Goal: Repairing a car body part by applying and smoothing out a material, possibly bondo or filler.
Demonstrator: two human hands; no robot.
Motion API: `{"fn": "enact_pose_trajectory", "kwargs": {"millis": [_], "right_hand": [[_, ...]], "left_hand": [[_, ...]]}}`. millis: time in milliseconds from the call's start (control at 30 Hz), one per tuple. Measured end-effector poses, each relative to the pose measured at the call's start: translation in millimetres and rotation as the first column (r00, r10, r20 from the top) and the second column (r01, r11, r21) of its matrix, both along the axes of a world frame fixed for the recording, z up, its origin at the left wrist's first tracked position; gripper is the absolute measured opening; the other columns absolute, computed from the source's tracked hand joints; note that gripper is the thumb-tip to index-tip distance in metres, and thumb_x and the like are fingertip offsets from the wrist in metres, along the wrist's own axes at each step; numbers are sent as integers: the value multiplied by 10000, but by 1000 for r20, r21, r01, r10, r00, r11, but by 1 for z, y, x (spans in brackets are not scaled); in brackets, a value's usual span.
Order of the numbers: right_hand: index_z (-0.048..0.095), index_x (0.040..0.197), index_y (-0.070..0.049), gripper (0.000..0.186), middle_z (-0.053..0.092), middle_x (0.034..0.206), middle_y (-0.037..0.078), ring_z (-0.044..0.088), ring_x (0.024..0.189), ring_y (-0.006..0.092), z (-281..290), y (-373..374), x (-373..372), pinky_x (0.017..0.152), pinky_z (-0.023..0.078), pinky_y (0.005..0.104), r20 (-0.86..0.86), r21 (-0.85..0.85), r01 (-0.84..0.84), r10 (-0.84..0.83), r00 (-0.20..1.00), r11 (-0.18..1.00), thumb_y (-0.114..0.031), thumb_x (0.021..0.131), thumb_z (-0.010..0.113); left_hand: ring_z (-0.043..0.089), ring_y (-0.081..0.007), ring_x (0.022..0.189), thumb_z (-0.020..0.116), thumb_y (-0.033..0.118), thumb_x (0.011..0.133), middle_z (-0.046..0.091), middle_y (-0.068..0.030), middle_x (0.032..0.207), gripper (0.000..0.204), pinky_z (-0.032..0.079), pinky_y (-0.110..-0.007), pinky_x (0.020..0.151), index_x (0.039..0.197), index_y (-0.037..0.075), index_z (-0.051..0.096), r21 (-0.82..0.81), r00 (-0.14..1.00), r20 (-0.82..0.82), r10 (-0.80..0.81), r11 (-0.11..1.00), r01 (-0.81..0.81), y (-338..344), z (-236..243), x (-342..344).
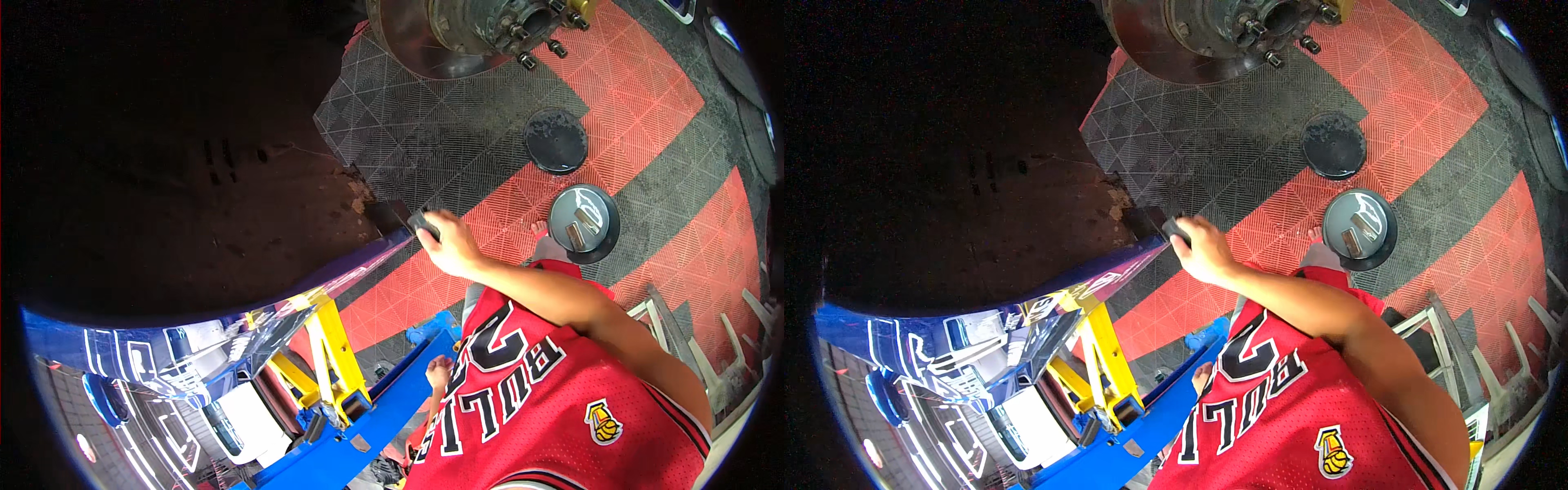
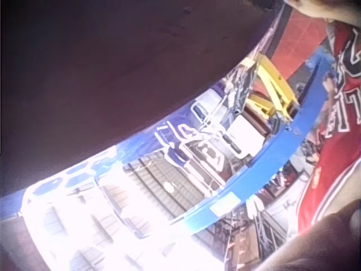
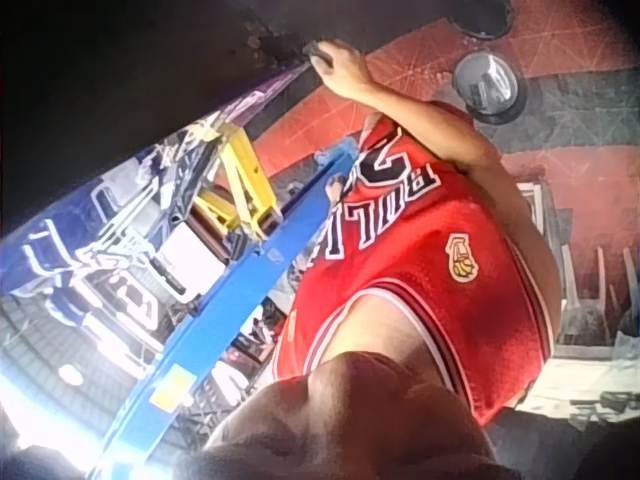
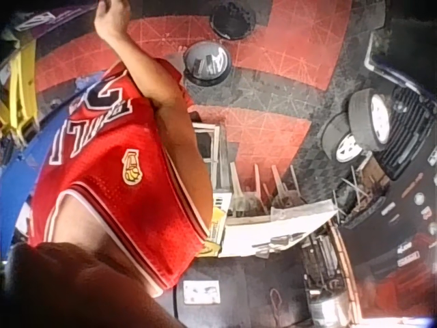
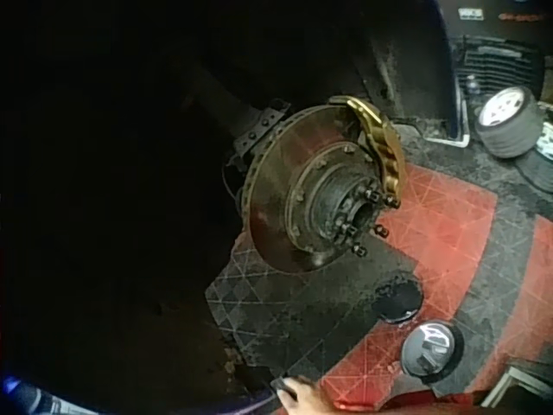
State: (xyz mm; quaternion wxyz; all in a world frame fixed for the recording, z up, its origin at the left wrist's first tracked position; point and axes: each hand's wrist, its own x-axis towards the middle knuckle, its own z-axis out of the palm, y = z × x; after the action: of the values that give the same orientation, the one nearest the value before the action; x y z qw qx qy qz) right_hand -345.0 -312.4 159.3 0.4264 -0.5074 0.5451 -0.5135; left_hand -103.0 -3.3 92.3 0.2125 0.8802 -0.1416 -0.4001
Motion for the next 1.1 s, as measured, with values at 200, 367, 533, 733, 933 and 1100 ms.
{"fn": "enact_pose_trajectory", "kwargs": {"millis": [200, 367, 533, 733, 933, 1100], "right_hand": [[574, 978, -30, 197, 590, 894, 188, 618, 770, 364, 6, -4, -6, 656, 502, 455, -37, 103, -23, 26, 999, 994, -180, 850, 596], [581, 976, -38, 215, 587, 882, 184, 618, 728, 375, -10, -17, -1, 643, 503, 456, -43, 61, -55, 57, 997, 997, -207, 845, 597], [581, 980, -31, 220, 583, 880, 189, 619, 779, 364, 16, -5, -1, 693, 496, 463, 4, 82, -63, 63, 998, 995, -202, 841, 591], [579, 1005, -37, 222, 589, 914, 190, 616, 810, 387, 5, -10, 2, 699, 499, 478, 26, 50, -65, 64, 998, 997, -185, 840, 585], [593, 1055, -26, 262, 600, 946, 198, 613, 830, 386, 4, -22, 9, 723, 498, 460, -1, 69, -62, 62, 998, 996, -190, 850, 584], [615, 969, -27, 207, 621, 872, 187, 626, 797, 370, -6, -35, 14, 680, 498, 436, -38, -9, 59, -59, 998, 998, -173, 823, 614]], "left_hand": [[619, -197, 609, 537, 140, 925, 647, -145, 803, 201, 523, -287, 526, 995, -44, 573, -64, 1000, -31, -2, 998, 0, 15, -13, 8], [596, -198, 543, 530, 149, 926, 637, -150, 784, 175, 460, -273, 437, 1006, -4, 558, -160, 901, 101, -422, 887, 433, 45, -31, 35], [594, -193, 539, 531, 130, 924, 642, -155, 799, 165, 488, -291, 452, 1000, -16, 550, -82, 973, -124, 193, 976, -204, 21, -10, 8], [586, -213, 570, 519, 120, 931, 624, -150, 795, 144, 493, -305, 469, 997, -6, 546, -62, 981, -108, 159, 984, -167, 17, -13, 11], [622, -185, 618, 499, 144, 943, 655, -131, 847, 172, 488, -276, 506, 1016, 1, 562, -80, 949, -238, 205, 970, -230, 59, -66, 62], [640, -201, 671, 516, 173, 933, 662, -122, 866, 185, 468, -281, 500, 1031, 24, 565, -28, 984, -167, 61, 997, -67, 35, -48, 49]]}}
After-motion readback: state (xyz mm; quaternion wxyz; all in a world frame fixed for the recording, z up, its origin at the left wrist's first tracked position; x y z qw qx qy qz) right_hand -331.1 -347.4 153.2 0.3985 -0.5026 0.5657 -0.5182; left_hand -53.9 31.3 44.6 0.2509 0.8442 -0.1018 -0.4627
